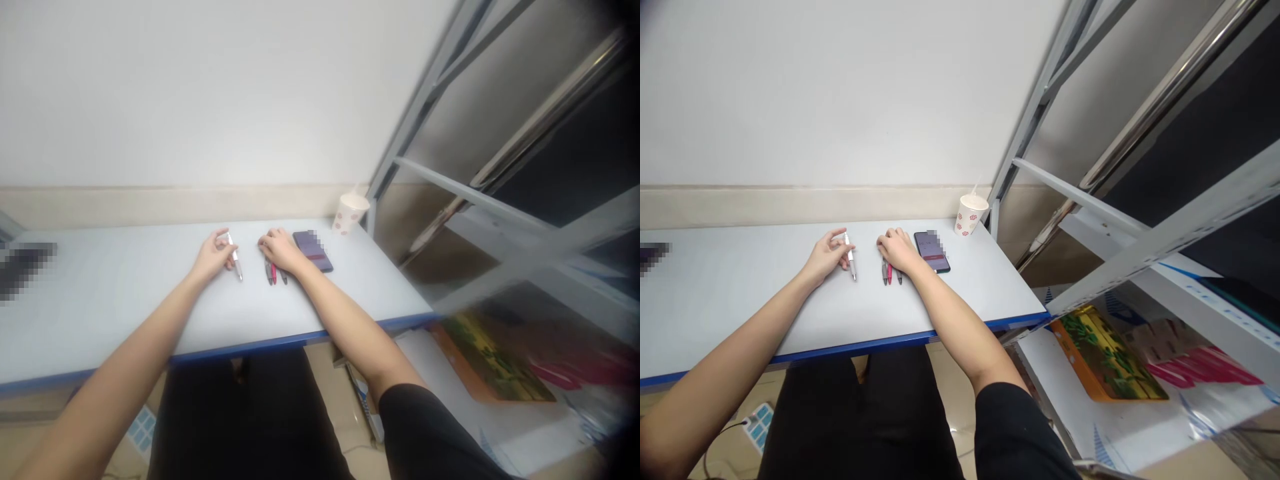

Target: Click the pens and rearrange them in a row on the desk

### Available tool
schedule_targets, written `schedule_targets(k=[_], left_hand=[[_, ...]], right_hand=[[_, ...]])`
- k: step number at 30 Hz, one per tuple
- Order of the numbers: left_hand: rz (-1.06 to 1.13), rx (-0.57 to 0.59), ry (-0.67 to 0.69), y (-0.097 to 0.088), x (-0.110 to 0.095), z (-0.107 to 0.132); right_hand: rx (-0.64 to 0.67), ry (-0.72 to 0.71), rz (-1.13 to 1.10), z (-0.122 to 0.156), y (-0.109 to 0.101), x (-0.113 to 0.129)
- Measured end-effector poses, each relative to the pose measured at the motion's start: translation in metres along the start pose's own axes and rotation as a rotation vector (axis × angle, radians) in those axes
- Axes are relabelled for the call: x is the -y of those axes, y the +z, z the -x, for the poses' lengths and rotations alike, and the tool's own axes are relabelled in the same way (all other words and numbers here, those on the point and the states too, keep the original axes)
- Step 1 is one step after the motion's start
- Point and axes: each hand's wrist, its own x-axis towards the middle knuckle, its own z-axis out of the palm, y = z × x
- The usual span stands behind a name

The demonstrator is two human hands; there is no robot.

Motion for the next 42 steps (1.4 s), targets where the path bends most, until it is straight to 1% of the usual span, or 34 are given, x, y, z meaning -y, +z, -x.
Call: schedule_targets(k=[2,4,6,7,9,12,14,16,18,19,20,22,24,25,27,30,32,35,38,40,42], left_hand=[[0.008,0.001,0.002,0.0,-0.002,0.0],[0.049,-0.022,0.026,0.0,-0.002,-0.001],[0.116,-0.067,0.067,-0.001,-0.003,-0.003],[0.149,-0.09,0.086,-0.001,-0.003,-0.003],[0.189,-0.103,0.105,-0.002,-0.004,-0.004],[0.183,-0.036,0.111,-0.005,-0.004,-0.005],[0.119,0.025,0.124,-0.007,-0.004,-0.005],[-0.012,0.053,0.168,-0.008,-0.004,-0.003],[-0.207,0.036,0.26,-0.01,-0.006,0.0],[-0.311,0.023,0.327,-0.011,-0.007,0.002],[-0.406,0.015,0.399,-0.012,-0.009,0.003],[-0.539,0.049,0.523,-0.015,-0.012,0.005],[-0.592,0.121,0.572,-0.018,-0.015,0.006],[-0.604,0.151,0.567,-0.019,-0.016,0.007],[-0.622,0.196,0.539,-0.021,-0.017,0.007],[-0.661,0.244,0.509,-0.022,-0.018,0.007],[-0.692,0.285,0.483,-0.021,-0.019,0.008],[-0.704,0.325,0.442,-0.019,-0.021,0.01],[-0.656,0.283,0.448,-0.017,-0.022,0.014],[-0.608,0.234,0.471,-0.015,-0.022,0.017],[-0.589,0.218,0.512,-0.015,-0.02,0.02]], right_hand=[[-0.009,-0.002,0.017,0.001,-0.003,0.003],[-0.042,-0.02,-0.006,0.004,-0.007,0.009],[-0.076,-0.044,-0.121,0.009,-0.01,0.019],[-0.065,-0.043,-0.219,0.013,-0.012,0.025],[0.015,0.004,-0.432,0.019,-0.015,0.036],[0.142,0.112,-0.642,0.024,-0.019,0.047],[0.159,0.146,-0.713,0.024,-0.021,0.048],[0.101,0.152,-0.773,0.022,-0.022,0.044],[0.037,0.183,-0.85,0.02,-0.025,0.038],[0.042,0.214,-0.898,0.019,-0.027,0.036],[0.083,0.247,-0.945,0.019,-0.029,0.033],[0.222,0.293,-1.013,0.02,-0.034,0.03],[0.331,0.312,-1.036,0.02,-0.039,0.029],[0.351,0.314,-1.035,0.02,-0.04,0.028],[0.346,0.293,-1.027,0.02,-0.042,0.027],[0.338,0.223,-0.977,0.02,-0.04,0.021],[0.307,0.185,-0.933,0.021,-0.039,0.018],[0.229,0.191,-0.934,0.022,-0.038,0.019],[0.167,0.208,-1.055,0.023,-0.037,0.025],[0.171,0.203,-1.142,0.023,-0.036,0.028],[0.188,0.233,-1.185,0.023,-0.037,0.029]])
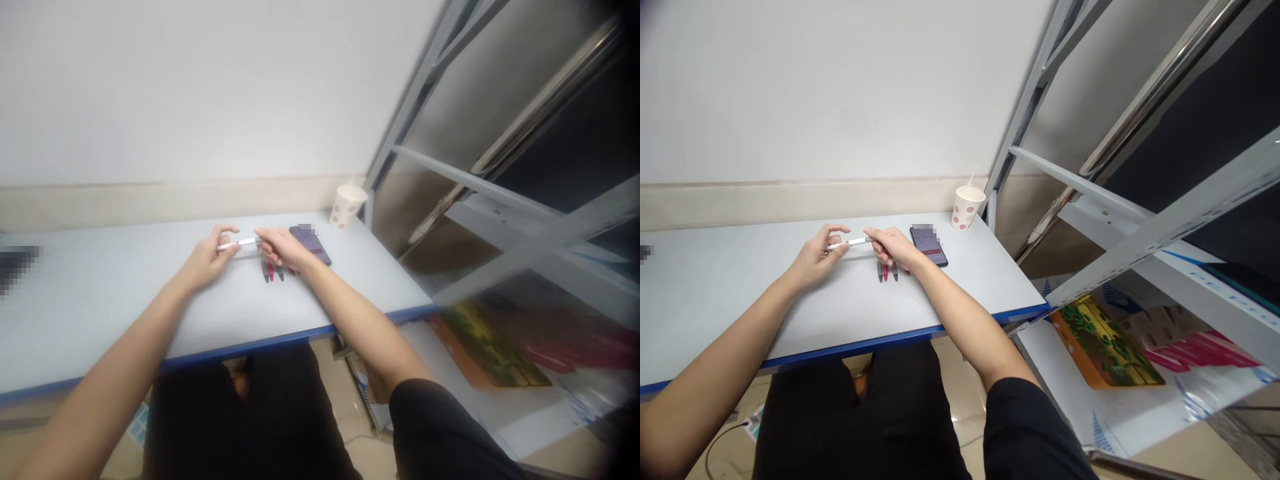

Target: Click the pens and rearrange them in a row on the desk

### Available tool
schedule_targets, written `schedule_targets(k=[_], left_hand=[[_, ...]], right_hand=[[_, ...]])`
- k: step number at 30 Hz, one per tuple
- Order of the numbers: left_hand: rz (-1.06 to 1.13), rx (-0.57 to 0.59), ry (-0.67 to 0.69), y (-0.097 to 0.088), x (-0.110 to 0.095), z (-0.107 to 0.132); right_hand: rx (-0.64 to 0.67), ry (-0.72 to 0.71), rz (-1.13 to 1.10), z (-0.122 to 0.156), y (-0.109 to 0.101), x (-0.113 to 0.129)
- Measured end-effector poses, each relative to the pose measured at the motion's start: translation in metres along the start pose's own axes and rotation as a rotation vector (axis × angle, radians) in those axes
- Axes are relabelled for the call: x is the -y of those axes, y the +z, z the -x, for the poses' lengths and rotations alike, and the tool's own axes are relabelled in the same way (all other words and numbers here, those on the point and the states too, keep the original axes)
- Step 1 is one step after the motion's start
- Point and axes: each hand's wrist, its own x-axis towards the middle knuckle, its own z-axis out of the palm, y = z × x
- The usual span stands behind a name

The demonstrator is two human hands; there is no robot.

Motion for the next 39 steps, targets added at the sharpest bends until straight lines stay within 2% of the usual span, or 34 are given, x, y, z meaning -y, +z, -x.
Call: schedule_targets(k=[5,8,12,16,21,26,32,36,39], left_hand=[[-0.127,-0.041,0.113,0.0,0.002,0.001],[-0.2,0.016,0.113,-0.002,0.001,0.0],[-0.156,0.189,0.004,-0.004,-0.006,-0.001],[-0.04,0.279,-0.115,-0.003,-0.008,-0.001],[-0.026,0.272,-0.144,-0.004,-0.004,-0.002],[0.008,0.271,-0.175,-0.005,-0.003,-0.003],[0.027,0.262,-0.187,-0.004,0.0,-0.003],[0.028,0.251,-0.192,-0.004,0.001,-0.003],[0.028,0.238,-0.19,-0.005,0.001,-0.003]], right_hand=[[0.012,0.142,-0.033,0.0,-0.002,0.002],[0.06,0.174,-0.019,0.002,-0.005,0.006],[0.141,0.05,0.217,0.009,-0.016,0.015],[0.156,-0.041,0.379,0.013,-0.025,0.022],[0.156,0.032,0.403,0.009,-0.024,0.019],[0.048,-0.128,0.469,0.007,-0.024,0.013],[0.043,-0.123,0.511,0.007,-0.027,0.012],[0.064,-0.039,0.481,0.007,-0.03,0.012],[0.024,-0.073,0.421,0.006,-0.032,0.012]])
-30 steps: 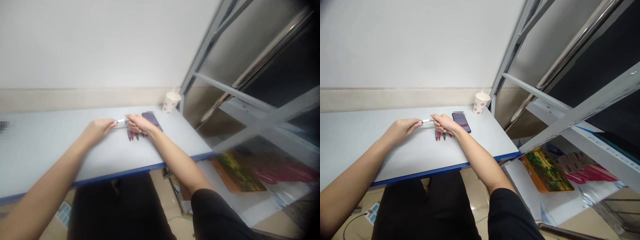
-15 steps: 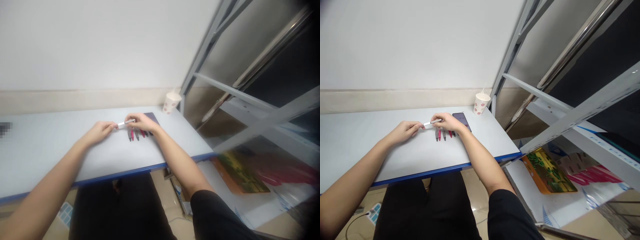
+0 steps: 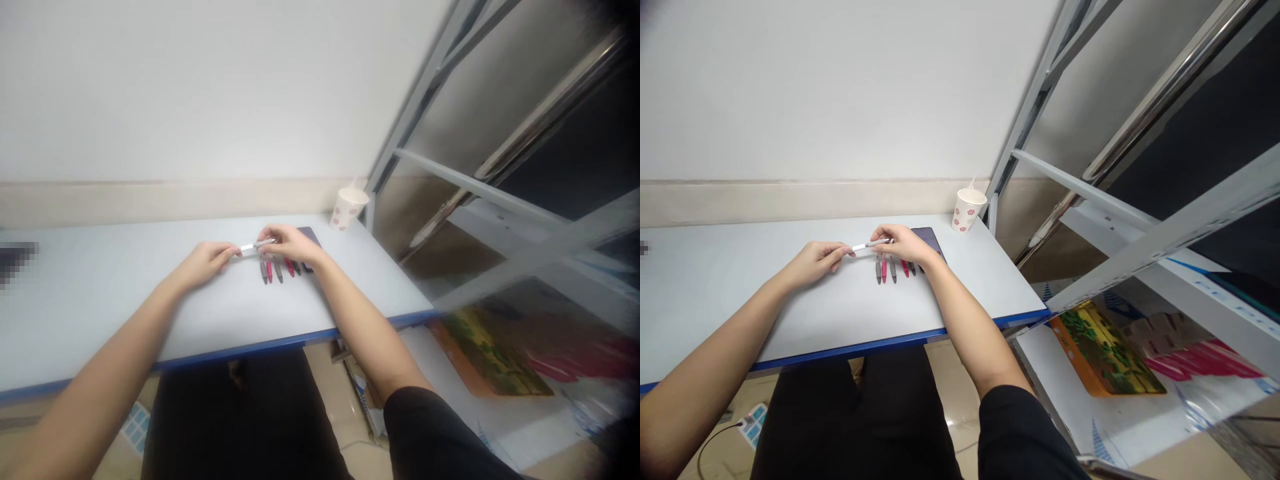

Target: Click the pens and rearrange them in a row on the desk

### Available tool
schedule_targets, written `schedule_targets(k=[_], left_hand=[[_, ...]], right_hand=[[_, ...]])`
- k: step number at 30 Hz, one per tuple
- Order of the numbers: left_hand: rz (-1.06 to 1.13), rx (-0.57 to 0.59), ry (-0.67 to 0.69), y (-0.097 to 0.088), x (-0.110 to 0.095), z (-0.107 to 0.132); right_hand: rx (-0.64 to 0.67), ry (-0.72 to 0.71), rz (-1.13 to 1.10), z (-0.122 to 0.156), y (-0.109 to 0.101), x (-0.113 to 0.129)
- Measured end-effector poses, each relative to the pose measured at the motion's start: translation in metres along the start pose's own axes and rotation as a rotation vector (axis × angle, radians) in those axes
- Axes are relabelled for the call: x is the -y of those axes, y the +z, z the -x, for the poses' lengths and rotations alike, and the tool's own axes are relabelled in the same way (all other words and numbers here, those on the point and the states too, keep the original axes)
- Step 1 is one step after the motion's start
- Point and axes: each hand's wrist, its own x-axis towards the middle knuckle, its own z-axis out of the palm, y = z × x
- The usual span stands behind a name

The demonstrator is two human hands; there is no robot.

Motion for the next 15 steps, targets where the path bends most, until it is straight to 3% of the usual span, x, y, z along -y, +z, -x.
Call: schedule_targets(k=[5,12,15], left_hand=[[0.025,-0.026,-0.008,0.001,0.001,0.0],[0.292,0.057,-0.038,0.002,0.008,-0.004],[0.384,0.085,-0.041,0.003,0.004,-0.004]], right_hand=[[-0.046,0.033,-0.047,-0.004,-0.001,-0.006],[-0.161,-0.063,-0.617,-0.015,0.006,-0.014],[-0.19,-0.099,-0.706,-0.014,0.008,-0.008]])
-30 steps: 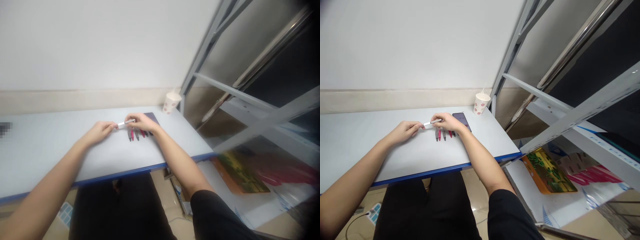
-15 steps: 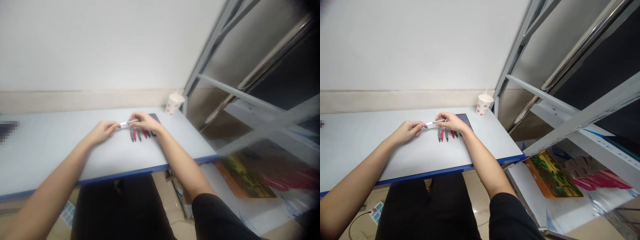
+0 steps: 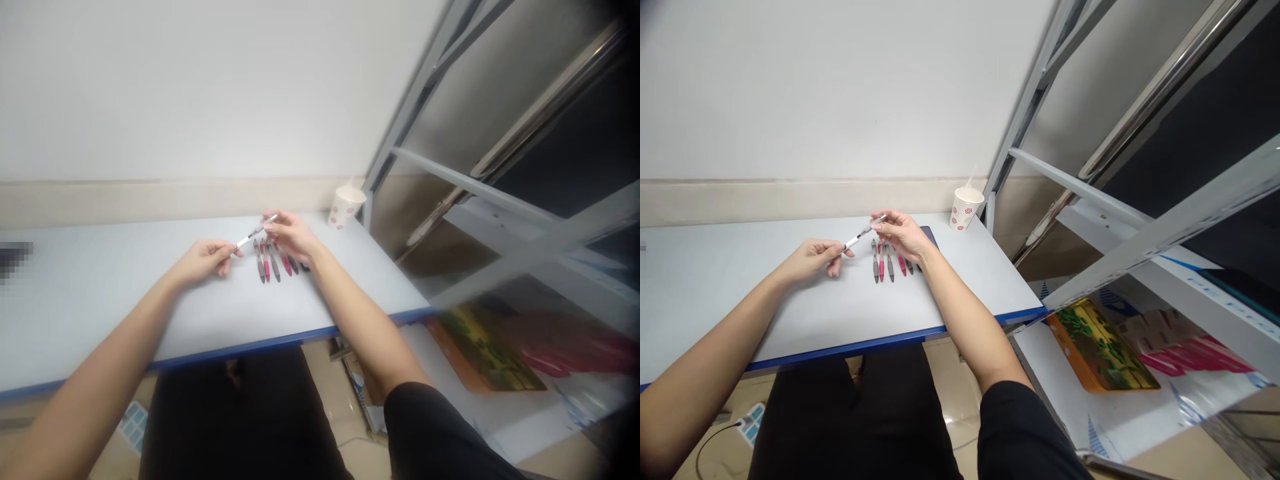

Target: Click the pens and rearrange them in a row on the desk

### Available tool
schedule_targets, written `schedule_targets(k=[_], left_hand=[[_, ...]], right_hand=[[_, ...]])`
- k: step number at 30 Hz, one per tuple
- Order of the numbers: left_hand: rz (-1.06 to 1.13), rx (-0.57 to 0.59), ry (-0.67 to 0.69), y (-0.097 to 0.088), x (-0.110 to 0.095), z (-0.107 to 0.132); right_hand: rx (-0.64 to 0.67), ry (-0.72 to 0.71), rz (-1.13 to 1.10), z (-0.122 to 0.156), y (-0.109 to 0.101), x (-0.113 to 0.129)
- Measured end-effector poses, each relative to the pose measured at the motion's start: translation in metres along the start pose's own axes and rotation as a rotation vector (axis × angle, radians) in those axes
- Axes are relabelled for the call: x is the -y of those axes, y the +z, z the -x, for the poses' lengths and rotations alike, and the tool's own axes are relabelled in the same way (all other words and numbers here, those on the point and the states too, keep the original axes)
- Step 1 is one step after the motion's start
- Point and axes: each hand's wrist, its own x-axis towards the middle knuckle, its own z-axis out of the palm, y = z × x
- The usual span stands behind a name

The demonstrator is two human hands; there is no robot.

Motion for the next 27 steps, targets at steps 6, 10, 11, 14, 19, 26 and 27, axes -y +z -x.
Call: schedule_targets(k=[6,10,11,14,19,26,27], left_hand=[[-0.073,-0.063,0.017,0.009,-0.004,0.001],[-0.124,-0.054,0.021,0.009,0.004,-0.001],[-0.137,-0.049,0.018,0.008,0.005,-0.002],[-0.177,-0.026,0.0,0.008,0.006,-0.001],[-0.219,-0.001,-0.007,0.01,0.0,0.002],[-0.203,-0.014,0.003,0.01,0.001,0.001],[-0.195,-0.014,0.005,0.01,0.001,0.001]], right_hand=[[-0.249,-0.187,0.322,0.0,0.005,0.001],[-0.317,-0.183,0.414,-0.003,0.002,-0.003],[-0.326,-0.187,0.422,-0.003,0.001,-0.003],[-0.363,-0.192,0.444,-0.003,-0.001,-0.001],[-0.36,-0.161,0.412,-0.001,-0.001,0.002],[-0.195,0.007,0.271,-0.001,0.0,-0.002],[-0.139,0.056,0.238,0.0,0.0,-0.003]])
